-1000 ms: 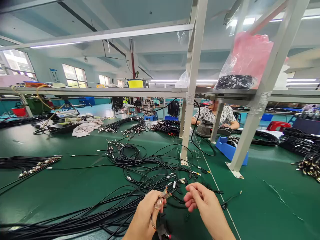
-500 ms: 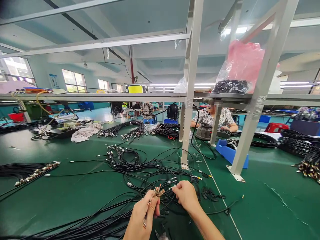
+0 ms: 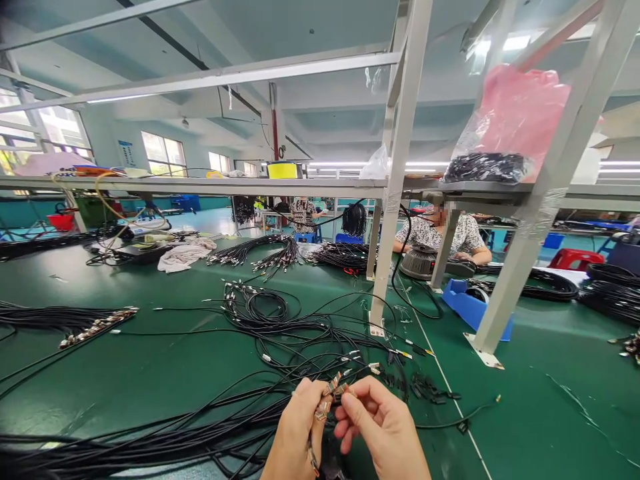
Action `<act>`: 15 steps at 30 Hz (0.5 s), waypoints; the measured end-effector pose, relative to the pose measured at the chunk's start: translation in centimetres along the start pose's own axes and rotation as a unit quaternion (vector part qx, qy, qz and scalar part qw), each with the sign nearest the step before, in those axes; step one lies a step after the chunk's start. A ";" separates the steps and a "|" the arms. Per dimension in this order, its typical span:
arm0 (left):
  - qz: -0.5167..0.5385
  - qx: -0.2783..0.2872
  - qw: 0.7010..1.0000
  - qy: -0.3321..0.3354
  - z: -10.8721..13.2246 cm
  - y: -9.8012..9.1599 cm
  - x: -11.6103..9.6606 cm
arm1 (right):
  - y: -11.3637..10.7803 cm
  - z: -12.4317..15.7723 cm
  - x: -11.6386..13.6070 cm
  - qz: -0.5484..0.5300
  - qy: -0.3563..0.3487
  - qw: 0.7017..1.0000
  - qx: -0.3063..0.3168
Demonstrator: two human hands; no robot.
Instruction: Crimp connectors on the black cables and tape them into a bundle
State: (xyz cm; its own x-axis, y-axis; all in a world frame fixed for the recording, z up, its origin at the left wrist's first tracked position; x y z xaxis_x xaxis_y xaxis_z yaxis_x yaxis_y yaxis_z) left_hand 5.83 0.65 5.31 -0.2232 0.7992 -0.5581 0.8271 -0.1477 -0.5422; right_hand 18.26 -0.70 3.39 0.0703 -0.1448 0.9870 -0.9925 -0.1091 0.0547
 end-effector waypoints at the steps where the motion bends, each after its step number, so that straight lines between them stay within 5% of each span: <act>1: -0.013 0.011 1.000 0.018 -0.1 0.0 -0.5 | 0.1 0.0 0.0 -0.002 0.000 1.000 0.000; 10: -0.015 0.110 0.994 0.008 -0.4 1.3 -0.5 | -0.4 0.2 -0.4 0.049 0.014 0.999 -0.006; 15: 0.011 0.039 0.997 -0.059 -0.4 -0.3 0.6 | -7.4 -1.1 0.7 0.160 0.009 0.983 -0.085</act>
State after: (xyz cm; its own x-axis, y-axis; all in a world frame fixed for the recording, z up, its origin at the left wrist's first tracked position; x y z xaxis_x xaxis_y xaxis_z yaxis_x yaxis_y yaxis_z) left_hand 5.61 1.34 5.40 -0.2683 0.7223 -0.6374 0.7908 -0.2127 -0.5739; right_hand 25.55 1.04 3.83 -0.2487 -0.1268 0.9602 -0.9660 0.1053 -0.2363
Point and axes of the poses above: each hand's wrist, its own z-axis away from the middle knuckle, its own y-axis out of the palm, x = y × z, the point moved 9 cm from there along -z, towards the middle knuckle, and after that the axes turned 14 degrees about x, right-handed, at the moved point
